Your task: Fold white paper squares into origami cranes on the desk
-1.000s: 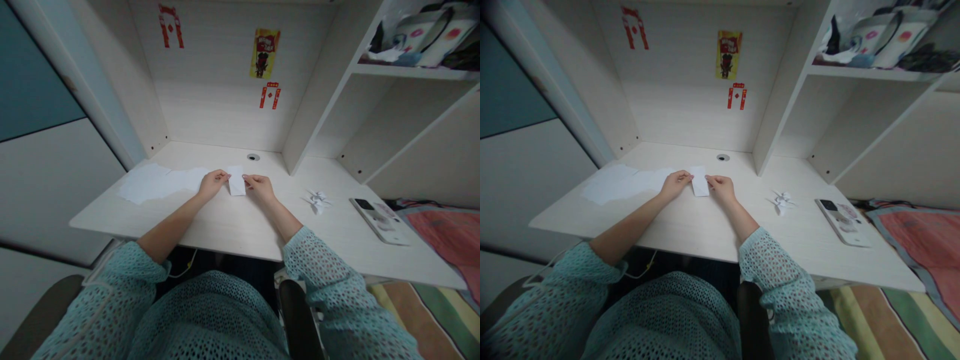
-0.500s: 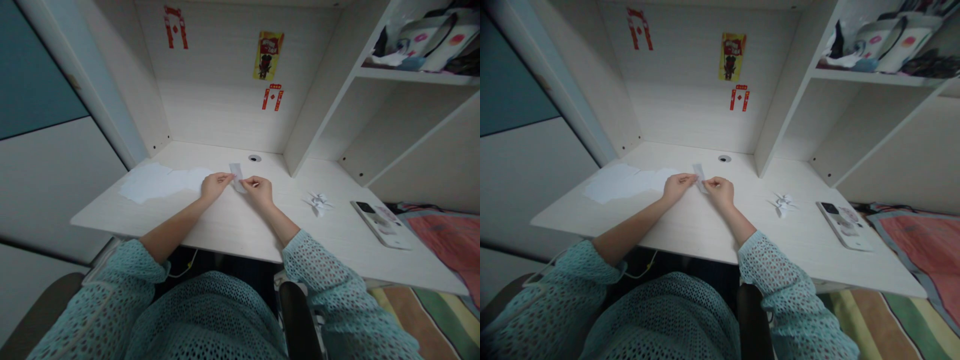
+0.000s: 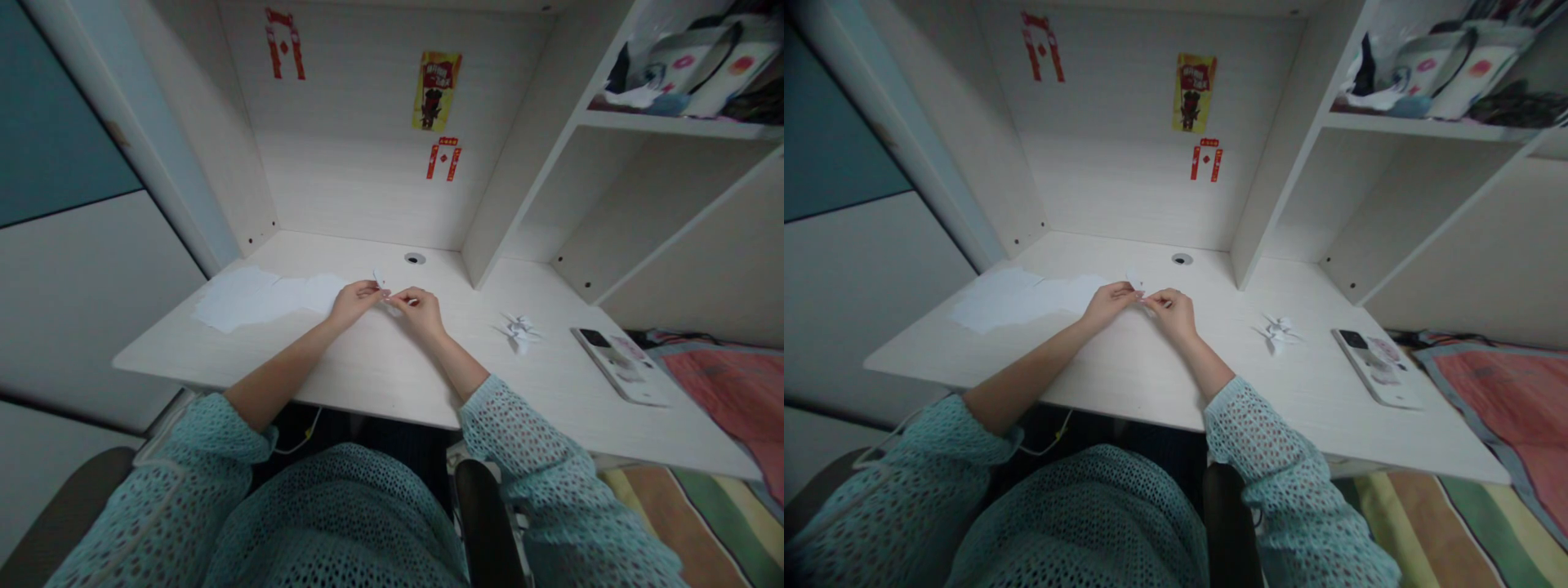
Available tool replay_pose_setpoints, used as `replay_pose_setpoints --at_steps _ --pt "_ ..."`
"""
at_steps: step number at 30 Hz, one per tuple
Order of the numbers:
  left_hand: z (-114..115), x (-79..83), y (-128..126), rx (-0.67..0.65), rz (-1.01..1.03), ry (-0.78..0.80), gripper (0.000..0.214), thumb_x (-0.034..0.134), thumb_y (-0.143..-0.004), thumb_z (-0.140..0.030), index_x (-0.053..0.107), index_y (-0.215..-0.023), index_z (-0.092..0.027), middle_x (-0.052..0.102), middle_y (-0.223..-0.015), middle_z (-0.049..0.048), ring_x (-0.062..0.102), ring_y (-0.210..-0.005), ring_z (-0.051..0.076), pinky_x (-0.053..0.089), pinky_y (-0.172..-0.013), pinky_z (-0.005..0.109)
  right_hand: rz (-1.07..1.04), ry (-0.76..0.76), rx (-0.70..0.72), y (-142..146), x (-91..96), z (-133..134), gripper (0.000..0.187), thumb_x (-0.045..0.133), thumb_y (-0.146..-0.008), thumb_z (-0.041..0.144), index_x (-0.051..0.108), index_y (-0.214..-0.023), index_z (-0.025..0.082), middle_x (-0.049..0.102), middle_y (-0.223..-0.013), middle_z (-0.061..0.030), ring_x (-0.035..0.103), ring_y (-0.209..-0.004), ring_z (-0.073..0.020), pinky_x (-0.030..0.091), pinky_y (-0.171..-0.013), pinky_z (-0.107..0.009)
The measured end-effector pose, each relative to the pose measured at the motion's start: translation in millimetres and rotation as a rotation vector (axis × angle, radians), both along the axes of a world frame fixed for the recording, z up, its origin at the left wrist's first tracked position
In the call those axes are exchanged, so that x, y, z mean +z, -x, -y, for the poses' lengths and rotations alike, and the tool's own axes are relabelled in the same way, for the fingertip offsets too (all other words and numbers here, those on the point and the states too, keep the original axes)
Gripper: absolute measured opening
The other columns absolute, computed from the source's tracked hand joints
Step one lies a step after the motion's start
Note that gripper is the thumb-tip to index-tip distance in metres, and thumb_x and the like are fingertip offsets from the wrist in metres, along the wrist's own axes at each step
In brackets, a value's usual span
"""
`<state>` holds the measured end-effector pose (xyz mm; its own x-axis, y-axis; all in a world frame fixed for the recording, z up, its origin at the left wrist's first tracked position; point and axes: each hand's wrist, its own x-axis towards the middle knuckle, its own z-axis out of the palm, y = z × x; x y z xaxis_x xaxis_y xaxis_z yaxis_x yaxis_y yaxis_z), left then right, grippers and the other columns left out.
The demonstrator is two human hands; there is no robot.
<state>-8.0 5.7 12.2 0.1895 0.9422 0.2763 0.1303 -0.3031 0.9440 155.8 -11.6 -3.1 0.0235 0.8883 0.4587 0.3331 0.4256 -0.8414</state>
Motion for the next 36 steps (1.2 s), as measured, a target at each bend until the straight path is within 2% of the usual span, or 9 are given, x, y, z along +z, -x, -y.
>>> replay_pose_setpoints --at_steps 4,8,13,17,21,24,26,29,36 --pt "1.8 4.3 0.6 -0.056 0.008 0.035 0.037 0.07 -0.064 -0.048 0.069 -0.076 -0.014 0.071 -0.083 0.0084 0.064 -0.081 0.021 0.046 -0.079 0.032 -0.036 0.035 0.025 -1.0 0.5 -2.3 0.026 0.068 -0.066 0.046 0.071 -0.068 0.02 0.067 -0.072 -0.0044 0.057 -0.068 -0.0169 0.042 -0.066 -0.028" --pt "2.7 5.8 2.0 -0.09 0.003 0.074 0.037 0.069 -0.065 -0.049 0.069 -0.077 -0.014 0.07 -0.082 0.008 0.063 -0.077 0.019 0.046 -0.075 0.029 -0.072 0.062 0.04 -2.5 -1.8 -5.7 0.03 0.067 -0.066 0.048 0.069 -0.067 0.019 0.066 -0.072 -0.0042 0.057 -0.069 -0.017 0.043 -0.065 -0.028" --pt "0.1 1.0 4.7 -0.13 -0.038 0.053 0.037 0.065 -0.069 -0.048 0.07 -0.083 -0.014 0.07 -0.083 0.0065 0.062 -0.075 0.017 0.044 -0.069 0.026 -0.083 0.045 0.077 -2.9 -8.4 -9.8 0.029 0.06 -0.074 0.046 0.066 -0.073 0.018 0.065 -0.073 -0.0031 0.058 -0.067 -0.0153 0.042 -0.064 -0.026" --pt "-7.4 -7.0 9.7 -0.055 -0.095 0.042 0.035 0.062 -0.073 -0.046 0.072 -0.084 -0.014 0.071 -0.079 0.0066 0.062 -0.069 0.017 0.043 -0.065 0.025 -0.125 0.028 -0.021 -6.4 -12.3 -14.8 0.027 0.056 -0.077 0.045 0.059 -0.077 0.019 0.061 -0.068 -0.0002 0.054 -0.061 -0.0127 0.039 -0.058 -0.023" --pt "-15.1 -12.4 14.8 0.03 -0.118 0.064 0.034 0.062 -0.073 -0.042 0.072 -0.087 -0.012 0.072 -0.076 0.0069 0.062 -0.068 0.017 0.044 -0.067 0.026 -0.118 0.086 -0.173 -14.1 -16.1 -22.4 0.031 0.053 -0.077 0.047 0.06 -0.087 0.018 0.061 -0.063 -0.0001 0.05 -0.054 -0.0123 0.034 -0.051 -0.023" --pt "-17.0 -12.1 16.7 0.007 -0.116 0.059 0.033 0.063 -0.073 -0.042 0.072 -0.085 -0.012 0.072 -0.081 0.0074 0.064 -0.072 0.018 0.045 -0.071 0.027 -0.143 0.112 -0.162 -18.7 -18.4 -27.1 0.04 0.058 -0.072 0.049 0.063 -0.095 0.016 0.066 -0.068 -0.0035 0.053 -0.056 -0.0138 0.037 -0.052 -0.023" --pt "-16.5 -10.1 17.5 -0.009 -0.136 0.044 0.03 0.063 -0.072 -0.041 0.072 -0.082 -0.013 0.072 -0.085 0.0074 0.064 -0.076 0.019 0.045 -0.073 0.027 -0.145 0.115 -0.139 -20.9 -18.6 -28.6 0.041 0.061 -0.069 0.051 0.067 -0.088 0.015 0.068 -0.073 -0.0061 0.056 -0.059 -0.0148 0.038 -0.054 -0.024" --pt "-15.4 -5.8 19.1 0.021 -0.168 0.051 0.025 0.064 -0.071 -0.037 0.071 -0.077 -0.014 0.072 -0.082 0.0068 0.064 -0.076 0.018 0.045 -0.073 0.027 -0.14 0.132 -0.144 -23.8 -16.8 -28.3 0.042 0.062 -0.066 0.054 0.069 -0.074 0.014 0.067 -0.068 -0.0065 0.054 -0.057 -0.0144 0.037 -0.052 -0.024" --pt "-17.6 -1.5 23.1 0.063 -0.168 0.1 0.016 0.064 -0.07 -0.029 0.068 -0.066 -0.014 0.07 -0.071 0.0045 0.062 -0.068 0.017 0.043 -0.071 0.026 -0.239 0.195 -0.073 -28.8 -13.6 -30.2 0.039 0.067 -0.062 0.051 0.068 -0.07 0.013 0.063 -0.06 -0.0038 0.048 -0.051 -0.0116 0.034 -0.05 -0.024"
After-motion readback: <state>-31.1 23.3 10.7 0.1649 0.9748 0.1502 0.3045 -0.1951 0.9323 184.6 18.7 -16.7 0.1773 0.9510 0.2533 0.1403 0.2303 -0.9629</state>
